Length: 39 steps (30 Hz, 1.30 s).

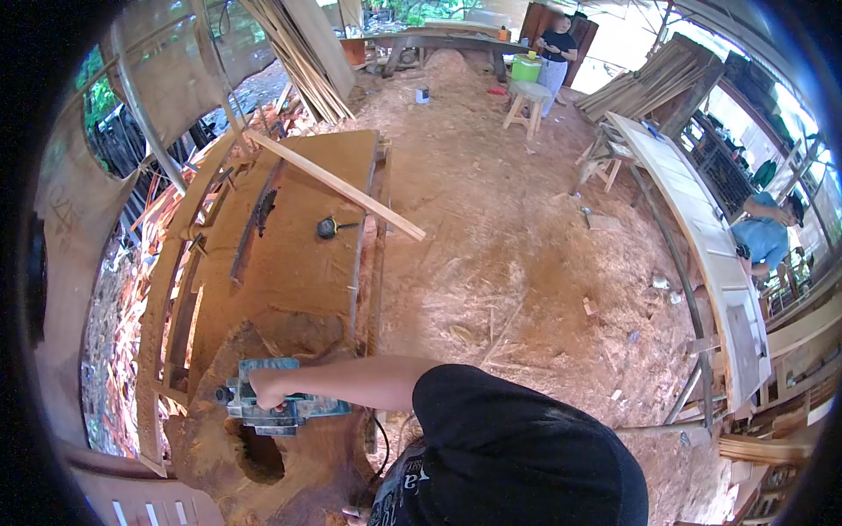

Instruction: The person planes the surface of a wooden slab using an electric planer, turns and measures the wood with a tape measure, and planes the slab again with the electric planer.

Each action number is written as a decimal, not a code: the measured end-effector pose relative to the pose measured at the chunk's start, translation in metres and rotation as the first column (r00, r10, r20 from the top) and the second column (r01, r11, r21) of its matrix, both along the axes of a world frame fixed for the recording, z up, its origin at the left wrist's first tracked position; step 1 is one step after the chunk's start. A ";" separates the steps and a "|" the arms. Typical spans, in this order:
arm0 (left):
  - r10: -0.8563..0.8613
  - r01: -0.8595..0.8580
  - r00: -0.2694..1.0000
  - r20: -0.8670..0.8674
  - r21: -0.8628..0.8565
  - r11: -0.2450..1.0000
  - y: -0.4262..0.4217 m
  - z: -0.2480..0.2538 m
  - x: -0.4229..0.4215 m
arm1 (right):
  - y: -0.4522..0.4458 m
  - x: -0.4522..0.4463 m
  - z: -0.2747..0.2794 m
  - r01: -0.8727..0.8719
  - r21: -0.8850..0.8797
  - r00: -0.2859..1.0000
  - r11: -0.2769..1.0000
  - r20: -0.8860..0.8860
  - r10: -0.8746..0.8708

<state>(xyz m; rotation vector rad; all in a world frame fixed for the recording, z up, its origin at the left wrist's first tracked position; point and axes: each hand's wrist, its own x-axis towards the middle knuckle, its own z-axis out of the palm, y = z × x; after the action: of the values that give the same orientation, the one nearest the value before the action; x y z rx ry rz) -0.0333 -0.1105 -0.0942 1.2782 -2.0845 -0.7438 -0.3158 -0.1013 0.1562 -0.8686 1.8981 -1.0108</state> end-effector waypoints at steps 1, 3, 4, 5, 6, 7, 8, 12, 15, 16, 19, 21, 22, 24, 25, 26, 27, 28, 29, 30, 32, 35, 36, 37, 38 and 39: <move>-0.002 0.002 1.000 -0.002 0.000 1.000 0.000 0.001 0.001 | 0.000 0.000 0.002 -0.004 -0.017 1.000 1.000 0.010 0.004; -0.002 0.002 1.000 -0.002 -0.002 1.000 0.000 0.001 0.001 | -0.007 -0.004 -0.012 -0.038 -0.001 0.999 0.999 -0.008 0.038; 0.011 -0.011 1.000 -0.002 -0.004 1.000 -0.002 0.002 0.002 | -0.010 -0.005 -0.017 -0.056 0.008 0.998 0.998 -0.016 0.056; 0.017 -0.017 1.000 -0.007 -0.003 1.000 -0.001 0.005 0.002 | -0.010 -0.005 -0.018 -0.052 -0.001 0.998 0.999 -0.017 0.052; 0.024 -0.024 1.000 -0.007 -0.005 1.000 0.000 0.006 0.002 | -0.009 -0.005 -0.017 -0.051 -0.010 0.999 0.999 -0.018 0.050; 0.029 -0.029 1.000 -0.002 -0.005 1.000 0.001 0.006 0.004 | -0.010 -0.004 -0.016 -0.051 -0.020 0.999 0.999 -0.018 0.050; 0.037 -0.037 0.999 0.000 -0.003 0.999 0.002 0.005 0.006 | -0.011 -0.004 -0.017 -0.056 -0.011 0.998 0.998 -0.023 0.056; 0.070 -0.070 0.997 -0.017 0.000 0.998 0.010 -0.001 0.026 | -0.012 -0.005 -0.027 -0.058 -0.027 0.998 0.998 -0.022 0.057; 0.112 -0.111 0.992 -0.058 0.008 0.994 0.025 -0.004 0.052 | -0.012 -0.007 -0.021 -0.057 0.017 0.998 0.998 0.027 0.056; 0.128 -0.127 0.989 -0.072 0.010 0.992 0.036 -0.005 0.066 | -0.010 -0.007 -0.015 -0.062 0.027 0.998 0.998 -0.002 0.062; 0.189 -0.179 0.965 -0.184 0.071 0.981 0.093 -0.017 0.109 | -0.018 -0.016 -0.040 -0.139 0.067 0.960 0.988 -0.237 0.151; 0.432 -0.340 0.886 -0.169 0.397 0.852 0.098 0.074 0.067 | -0.009 -0.017 -0.023 -0.216 0.007 0.956 0.976 -0.204 0.213; 0.482 -0.429 0.874 -0.062 0.368 0.825 0.094 0.076 0.064 | -0.008 -0.012 -0.009 -0.163 0.119 0.976 0.979 -0.128 0.178; 0.589 -0.503 0.806 -0.052 0.463 0.730 0.098 0.092 0.047 | -0.008 -0.014 -0.016 -0.103 -0.034 0.988 0.994 0.112 0.107; 0.623 -0.558 0.782 -0.015 0.427 0.711 0.099 0.101 0.044 | -0.010 -0.018 -0.018 -0.154 -0.058 0.967 0.986 0.195 0.162; 0.593 -0.551 0.805 -0.018 0.345 0.760 0.097 0.083 0.051 | -0.015 -0.018 -0.022 -0.181 -0.190 0.937 0.965 0.264 0.228; 0.654 -0.615 0.756 0.000 0.342 0.711 0.102 0.094 0.048 | -0.015 -0.019 -0.027 -0.213 -0.230 0.940 0.950 0.219 0.263; 0.662 -0.652 0.745 0.087 0.304 0.694 0.101 0.088 0.049 | -0.016 -0.022 -0.033 -0.192 -0.207 0.937 0.959 0.252 0.242; 0.724 -0.712 0.679 -0.119 0.131 0.689 0.109 0.084 0.043 | -0.020 -0.026 -0.039 -0.223 -0.163 0.935 0.961 0.242 0.258; 0.773 -0.774 0.632 -0.063 0.009 0.633 0.113 0.087 0.042 | -0.023 -0.032 -0.044 -0.211 -0.119 0.947 0.970 0.221 0.233; 0.867 -0.863 0.495 -0.052 -0.147 0.484 0.135 0.092 0.029 | -0.027 -0.036 -0.047 -0.279 -0.101 0.925 0.955 0.241 0.295; 0.964 -0.963 0.213 -0.159 -0.200 0.180 0.164 0.110 0.021 | -0.036 -0.028 -0.043 -0.309 -0.154 0.906 0.939 0.254 0.339; 0.980 -0.979 0.130 -0.152 -0.179 0.102 0.183 0.105 0.012 | -0.035 -0.027 -0.042 -0.319 -0.142 0.905 0.937 0.249 0.346; 0.988 -0.988 0.049 -0.145 -0.153 0.027 0.203 0.100 0.000 | -0.035 -0.029 -0.042 -0.326 -0.129 0.907 0.936 0.238 0.349; 0.987 -0.996 0.017 -0.158 -0.084 0.004 0.224 0.098 -0.011 | -0.035 -0.031 -0.045 -0.343 -0.133 0.901 0.930 0.233 0.365; 0.990 -0.999 -0.014 -0.140 -0.044 -0.020 0.244 0.088 -0.021 | -0.036 -0.033 -0.044 -0.357 -0.116 0.899 0.927 0.229 0.375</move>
<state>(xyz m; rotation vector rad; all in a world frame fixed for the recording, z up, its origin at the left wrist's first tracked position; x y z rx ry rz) -0.0547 0.1335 -0.0063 2.1234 -0.5274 0.1128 -0.3485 -0.1369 0.1124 -1.0430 1.4281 -0.9086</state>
